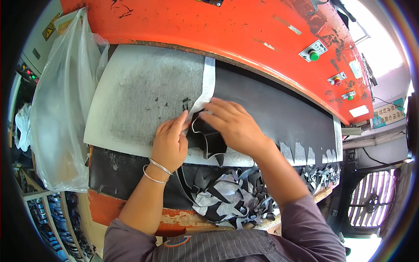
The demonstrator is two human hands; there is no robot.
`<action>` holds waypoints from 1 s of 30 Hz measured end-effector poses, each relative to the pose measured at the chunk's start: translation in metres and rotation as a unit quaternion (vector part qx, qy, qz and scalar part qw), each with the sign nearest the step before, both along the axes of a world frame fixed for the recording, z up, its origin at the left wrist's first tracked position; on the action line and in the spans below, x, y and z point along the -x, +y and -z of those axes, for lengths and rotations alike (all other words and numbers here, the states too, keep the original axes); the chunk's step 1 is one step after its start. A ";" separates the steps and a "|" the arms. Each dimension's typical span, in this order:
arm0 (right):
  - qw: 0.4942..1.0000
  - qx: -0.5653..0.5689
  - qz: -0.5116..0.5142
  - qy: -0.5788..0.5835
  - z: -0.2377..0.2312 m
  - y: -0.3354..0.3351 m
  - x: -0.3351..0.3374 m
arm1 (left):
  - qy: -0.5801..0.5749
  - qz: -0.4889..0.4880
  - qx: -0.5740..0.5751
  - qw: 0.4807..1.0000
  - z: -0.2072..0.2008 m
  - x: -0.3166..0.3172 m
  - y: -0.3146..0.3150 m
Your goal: Cutting leather pieces using a die and a hydraulic press machine.
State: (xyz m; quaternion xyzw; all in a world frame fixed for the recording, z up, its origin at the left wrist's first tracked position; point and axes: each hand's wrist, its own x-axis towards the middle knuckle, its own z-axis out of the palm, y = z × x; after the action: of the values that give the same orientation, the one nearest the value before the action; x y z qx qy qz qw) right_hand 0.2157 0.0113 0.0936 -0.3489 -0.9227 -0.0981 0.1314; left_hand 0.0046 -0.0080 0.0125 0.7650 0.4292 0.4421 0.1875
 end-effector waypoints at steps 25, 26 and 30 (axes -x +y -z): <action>0.506 0.373 0.404 0.665 0.050 -0.068 0.001 | 0.053 0.030 0.007 0.998 0.001 -0.013 -0.008; 0.493 0.365 0.408 0.676 0.051 -0.068 0.003 | 0.063 0.032 0.007 0.997 0.001 -0.013 -0.007; 0.520 0.389 0.386 0.656 0.049 -0.070 0.005 | 0.068 0.035 0.001 0.997 -0.002 -0.011 -0.006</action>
State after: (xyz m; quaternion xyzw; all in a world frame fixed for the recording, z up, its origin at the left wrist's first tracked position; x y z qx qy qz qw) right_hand 0.2103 -0.0589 0.0447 -0.6529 -0.2970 0.4855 0.4998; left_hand 0.0159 -0.0138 0.0146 0.8078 0.4144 0.3812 0.1743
